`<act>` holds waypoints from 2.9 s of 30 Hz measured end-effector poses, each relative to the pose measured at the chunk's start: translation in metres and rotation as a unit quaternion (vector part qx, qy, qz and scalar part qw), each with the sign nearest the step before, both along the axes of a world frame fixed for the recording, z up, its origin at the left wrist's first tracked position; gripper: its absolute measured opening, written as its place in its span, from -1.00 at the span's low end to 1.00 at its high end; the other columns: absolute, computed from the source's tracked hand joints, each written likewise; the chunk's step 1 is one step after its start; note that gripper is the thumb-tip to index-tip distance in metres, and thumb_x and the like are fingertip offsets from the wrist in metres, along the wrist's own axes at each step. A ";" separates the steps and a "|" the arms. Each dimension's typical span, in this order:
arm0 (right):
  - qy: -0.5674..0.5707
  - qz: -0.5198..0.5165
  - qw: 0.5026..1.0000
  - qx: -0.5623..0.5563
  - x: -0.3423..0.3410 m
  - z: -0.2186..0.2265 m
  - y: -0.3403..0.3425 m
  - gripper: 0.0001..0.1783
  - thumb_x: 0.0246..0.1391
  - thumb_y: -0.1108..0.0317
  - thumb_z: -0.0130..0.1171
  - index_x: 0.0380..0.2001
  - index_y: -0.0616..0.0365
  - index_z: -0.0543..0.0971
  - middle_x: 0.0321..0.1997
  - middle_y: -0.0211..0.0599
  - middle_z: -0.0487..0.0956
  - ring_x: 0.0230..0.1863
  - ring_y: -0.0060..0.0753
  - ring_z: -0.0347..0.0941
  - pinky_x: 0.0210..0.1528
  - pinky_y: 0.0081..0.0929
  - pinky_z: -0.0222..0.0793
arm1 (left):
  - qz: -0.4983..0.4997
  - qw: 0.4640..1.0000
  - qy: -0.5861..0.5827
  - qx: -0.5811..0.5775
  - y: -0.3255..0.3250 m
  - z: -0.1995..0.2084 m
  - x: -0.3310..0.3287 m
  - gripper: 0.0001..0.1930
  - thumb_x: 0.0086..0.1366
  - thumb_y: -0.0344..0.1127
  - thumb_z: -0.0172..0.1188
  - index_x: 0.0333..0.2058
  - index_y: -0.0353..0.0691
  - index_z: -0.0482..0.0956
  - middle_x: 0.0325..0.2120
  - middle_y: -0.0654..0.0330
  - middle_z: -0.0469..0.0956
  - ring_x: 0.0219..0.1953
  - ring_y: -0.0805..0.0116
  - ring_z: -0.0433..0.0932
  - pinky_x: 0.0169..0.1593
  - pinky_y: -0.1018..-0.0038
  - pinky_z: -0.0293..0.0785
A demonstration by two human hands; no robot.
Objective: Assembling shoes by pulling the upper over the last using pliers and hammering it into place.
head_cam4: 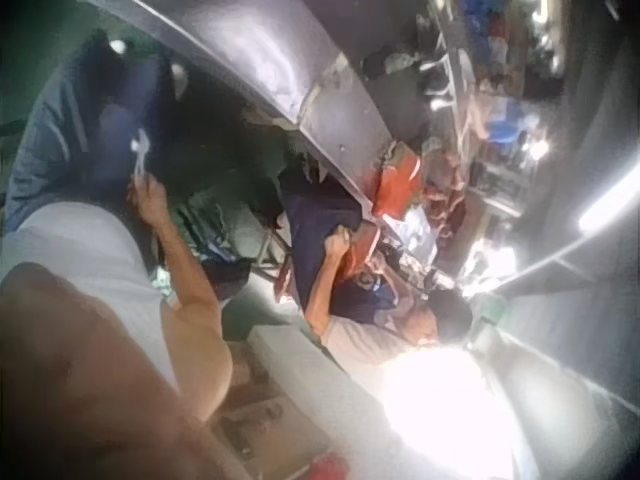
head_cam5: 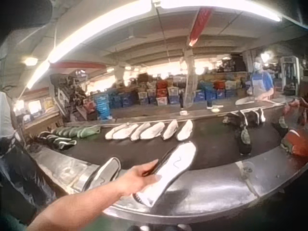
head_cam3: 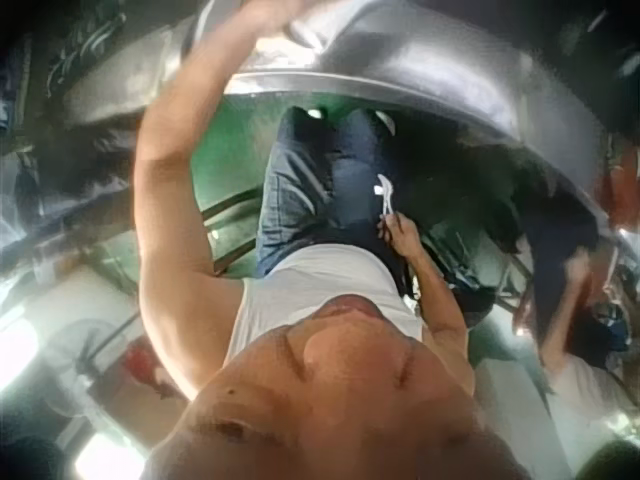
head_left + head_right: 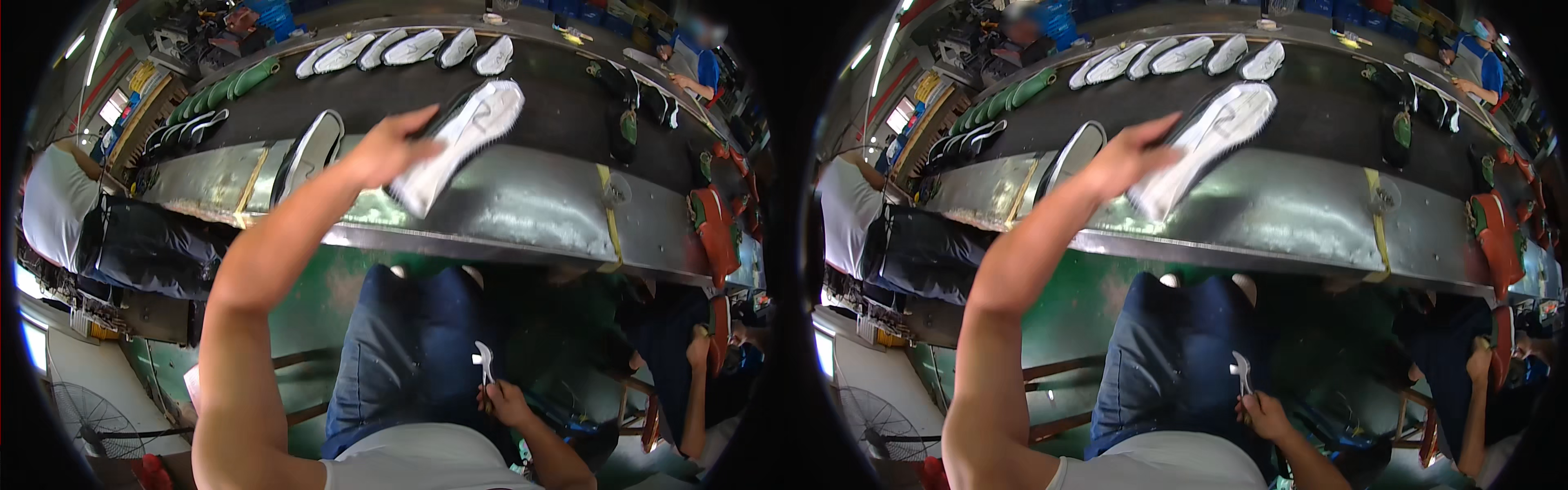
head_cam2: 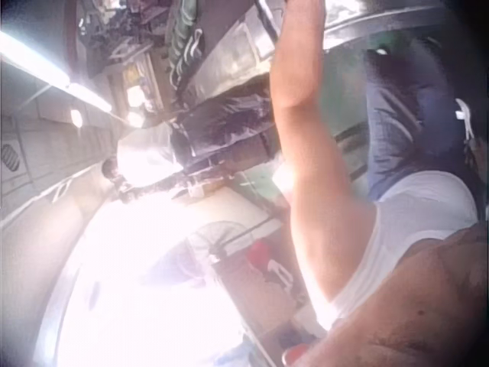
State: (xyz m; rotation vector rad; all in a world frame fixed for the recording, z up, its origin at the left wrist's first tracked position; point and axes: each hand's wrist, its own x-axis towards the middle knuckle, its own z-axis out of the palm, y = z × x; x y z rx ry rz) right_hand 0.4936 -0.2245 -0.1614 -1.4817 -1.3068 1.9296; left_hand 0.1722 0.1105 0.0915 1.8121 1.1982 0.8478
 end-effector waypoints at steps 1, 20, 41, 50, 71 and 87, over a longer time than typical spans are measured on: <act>0.036 -0.021 0.999 -0.033 0.002 -0.007 -0.001 -0.50 0.42 0.05 -0.09 -0.08 0.39 0.48 -0.27 -0.15 0.62 -0.32 -0.38 0.60 -0.24 -0.43 0.51 | 0.011 0.998 0.055 -0.007 0.040 0.012 0.016 -0.28 0.25 -0.25 0.33 0.35 -0.26 0.28 0.09 0.01 0.56 -0.02 0.35 0.56 0.14 0.47 0.43; 0.106 -0.083 0.987 -0.082 0.004 -0.010 0.002 -0.58 0.41 0.14 -0.07 -0.11 0.39 0.49 -0.31 -0.13 0.63 -0.41 -0.37 0.60 -0.44 -0.47 0.48 | 0.218 0.955 0.108 -0.167 0.087 -0.033 -0.204 -0.31 0.24 -0.07 0.34 0.28 -0.16 0.35 -0.10 0.04 0.63 -0.06 0.21 0.61 0.06 0.24 0.52; 0.022 0.140 0.985 0.096 -0.085 0.135 0.008 -0.69 0.34 0.30 0.04 0.01 0.30 0.47 -0.20 -0.31 0.60 -0.27 -0.55 0.51 -0.14 -0.51 0.46 | -0.013 0.966 -0.210 -0.151 -0.289 -0.180 -0.018 -0.44 0.47 -0.25 0.04 0.38 -0.08 0.14 0.39 -0.11 0.05 0.46 0.01 -0.01 0.45 0.22 -0.07; -0.061 0.075 0.946 0.309 -0.083 0.054 0.015 -0.73 0.26 0.34 0.13 -0.09 0.32 0.47 -0.38 -0.04 0.61 -0.38 -0.08 0.60 -0.27 -0.27 0.51 | -0.008 0.989 -0.147 -0.030 -0.274 -0.195 -0.017 -0.54 0.48 -0.34 0.06 0.32 -0.13 0.29 0.11 0.16 0.45 0.16 0.40 0.38 0.27 0.42 0.27; -0.155 -0.047 0.937 0.310 -0.066 0.082 0.031 -0.58 0.09 0.17 0.34 -0.19 0.28 0.46 -0.40 -0.08 0.60 -0.34 0.06 0.57 -0.26 -0.20 0.45 | 0.026 0.984 -0.073 -0.159 -0.281 -0.217 0.018 -0.36 0.34 -0.36 0.20 0.33 -0.39 0.19 0.16 -0.03 0.47 0.12 0.31 0.49 0.21 0.39 0.39; -0.193 0.185 0.884 0.382 -0.037 0.087 0.021 -0.58 0.18 0.30 0.16 0.01 0.38 0.48 -0.32 0.03 0.61 -0.24 0.20 0.56 -0.12 -0.14 0.50 | -0.013 0.937 -0.141 -0.318 -0.325 -0.250 0.019 0.01 0.16 -0.58 0.15 0.45 -0.35 -0.32 0.39 -0.02 0.10 0.43 0.25 0.09 0.43 0.42 -0.01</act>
